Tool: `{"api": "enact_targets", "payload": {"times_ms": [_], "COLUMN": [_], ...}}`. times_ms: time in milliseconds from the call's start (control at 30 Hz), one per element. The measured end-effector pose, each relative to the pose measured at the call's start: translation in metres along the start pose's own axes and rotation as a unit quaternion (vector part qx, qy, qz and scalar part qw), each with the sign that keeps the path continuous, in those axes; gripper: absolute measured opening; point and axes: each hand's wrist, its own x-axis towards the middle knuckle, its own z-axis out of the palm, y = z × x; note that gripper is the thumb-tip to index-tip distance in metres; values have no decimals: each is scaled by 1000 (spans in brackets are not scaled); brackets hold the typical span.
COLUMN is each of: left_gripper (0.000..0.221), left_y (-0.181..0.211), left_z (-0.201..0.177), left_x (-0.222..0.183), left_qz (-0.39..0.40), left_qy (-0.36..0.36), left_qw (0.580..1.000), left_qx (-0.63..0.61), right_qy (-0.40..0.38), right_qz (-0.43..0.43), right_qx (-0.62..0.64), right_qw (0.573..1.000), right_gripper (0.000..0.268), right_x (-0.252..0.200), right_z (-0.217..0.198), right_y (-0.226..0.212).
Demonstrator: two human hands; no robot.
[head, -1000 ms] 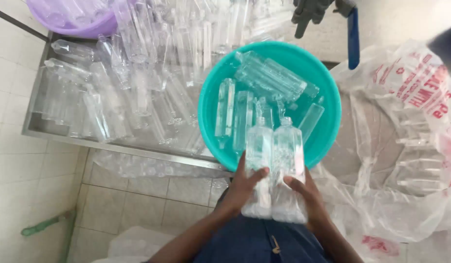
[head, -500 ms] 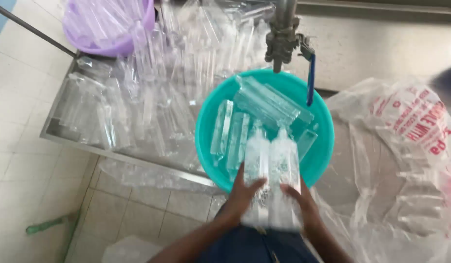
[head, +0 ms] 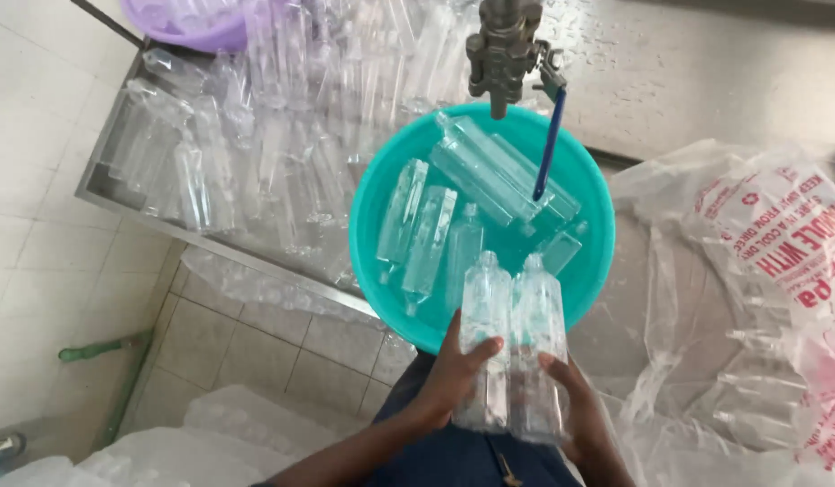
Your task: Rinsing empty plastic bottles in a basin of water and placing them into bags.
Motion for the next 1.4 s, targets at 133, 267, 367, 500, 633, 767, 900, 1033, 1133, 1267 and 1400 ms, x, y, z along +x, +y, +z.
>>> {"api": "enact_targets", "payload": {"times_ms": [133, 267, 367, 500, 633, 767, 900, 1033, 1133, 1267, 1400], "left_gripper": [121, 118, 122, 110, 117, 114, 124, 114, 119, 122, 126], "left_y": [12, 6, 7, -2, -16, 27, 68, 35, 8, 56, 112], "left_z": [-1, -7, -16, -25, -51, -74, -73, -97, -102, -113, -118], "left_x": [0, -14, 53, -9, 30, 9, 25, 52, 42, 15, 19], "left_qz": [-6, 24, 94, 217, 256, 209, 177, 173, 186, 108, 42], "left_qy": [-7, -29, -19, -28, -59, -102, -90, -121, -87, -101, -124], "left_qw": [1000, 999, 995, 975, 965, 971, 978, 973, 978, 989, 991], "left_qx": [-9, 2, -2, -34, -4, -55, -67, -95, 34, -2, -35], "right_qy": [100, 30, -15, 57, 69, 78, 68, 44, 188, 43, 49], "right_qz": [24, -50, -94, -44, -124, -126, -137, -131, -133, -133, -137], "right_qx": [-77, -87, -67, -33, -106, 27, 94, 99, -15, 103, 54], "right_qw": [992, 995, 993, 997, 984, 989, 984, 985, 973, 985, 988], "right_gripper": [70, 62, 68, 79, 107, 79, 69, 59, 37, 50, 38], "right_x": [-15, -36, 48, -56, 15, -16, 49, 11, 24, 4, 26], "right_z": [28, 36, 18, 80, 32, 122, 89, 110, 62, 113, 140], "right_y": [-22, -19, -6, -13, 27, -8, 40, 38, 86, 54, 22]}}
